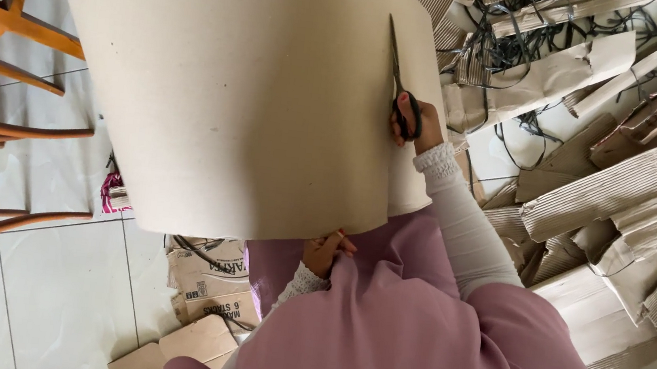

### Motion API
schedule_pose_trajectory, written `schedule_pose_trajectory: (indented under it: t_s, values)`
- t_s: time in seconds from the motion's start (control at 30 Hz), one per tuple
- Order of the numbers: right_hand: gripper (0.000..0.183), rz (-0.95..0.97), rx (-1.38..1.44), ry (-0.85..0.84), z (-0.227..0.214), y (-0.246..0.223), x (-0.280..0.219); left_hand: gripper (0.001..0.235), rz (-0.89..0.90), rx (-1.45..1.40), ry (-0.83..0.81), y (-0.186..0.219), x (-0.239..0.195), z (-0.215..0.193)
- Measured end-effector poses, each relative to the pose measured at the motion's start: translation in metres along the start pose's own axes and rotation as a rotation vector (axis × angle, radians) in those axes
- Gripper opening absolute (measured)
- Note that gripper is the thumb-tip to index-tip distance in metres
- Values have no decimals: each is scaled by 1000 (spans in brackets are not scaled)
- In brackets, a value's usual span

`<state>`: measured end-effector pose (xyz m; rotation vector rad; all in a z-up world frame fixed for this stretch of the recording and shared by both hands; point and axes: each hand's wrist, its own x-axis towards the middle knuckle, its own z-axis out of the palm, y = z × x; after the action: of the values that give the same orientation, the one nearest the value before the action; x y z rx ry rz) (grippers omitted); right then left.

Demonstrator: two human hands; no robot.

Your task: The person sits on the floor and uses scissors to cut a large piece of cardboard into smaller rectangular sections. They then fold the cut pieces and tie them together with a black string.

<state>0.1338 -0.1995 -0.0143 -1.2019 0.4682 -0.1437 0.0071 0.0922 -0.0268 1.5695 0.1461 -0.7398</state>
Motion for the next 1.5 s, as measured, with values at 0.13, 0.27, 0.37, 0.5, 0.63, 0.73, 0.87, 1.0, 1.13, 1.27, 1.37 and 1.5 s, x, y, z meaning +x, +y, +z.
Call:
schedule_pose_trajectory:
  t_s: [0.13, 0.27, 0.37, 0.5, 0.63, 0.73, 0.87, 1.0, 1.13, 1.27, 1.37, 1.5]
  values:
    - [52, 2, 6, 71, 3, 3, 4, 39, -4, 9, 32, 12, -4, 8]
    - [56, 34, -33, 50, 0, -7, -1, 40, -9, -17, 50, 9, -3, 7]
    - [61, 76, -56, -10, 0, -21, 8, 41, 11, 8, 51, -5, -1, 5]
    - [64, 150, -62, -20, 6, -30, 21, 41, -18, -1, 96, -6, -1, 5]
    - [63, 135, -6, 56, 5, -21, 26, 42, -15, -46, 45, -2, 0, 3]
    - [59, 119, 1, 112, 4, -25, 21, 41, -8, -75, 35, 1, -1, 4]
    - [63, 124, -71, 30, 11, -39, 24, 43, -25, -96, 44, -1, 0, 6]
    - [64, 170, -46, -20, 27, -49, 41, 43, -4, -87, 4, 11, -3, 5]
    - [61, 140, -75, 74, 18, -45, 49, 42, 13, -72, -16, 15, -3, 1]
    - [63, 138, -128, 52, 6, -39, 56, 44, -4, -103, -33, 9, -3, 2]
    - [72, 162, -171, -39, 11, -59, 59, 43, 2, -128, -23, 0, 0, 2]
    - [78, 355, -160, -80, 34, -97, 61, 38, 91, -215, -96, 31, -11, 5]
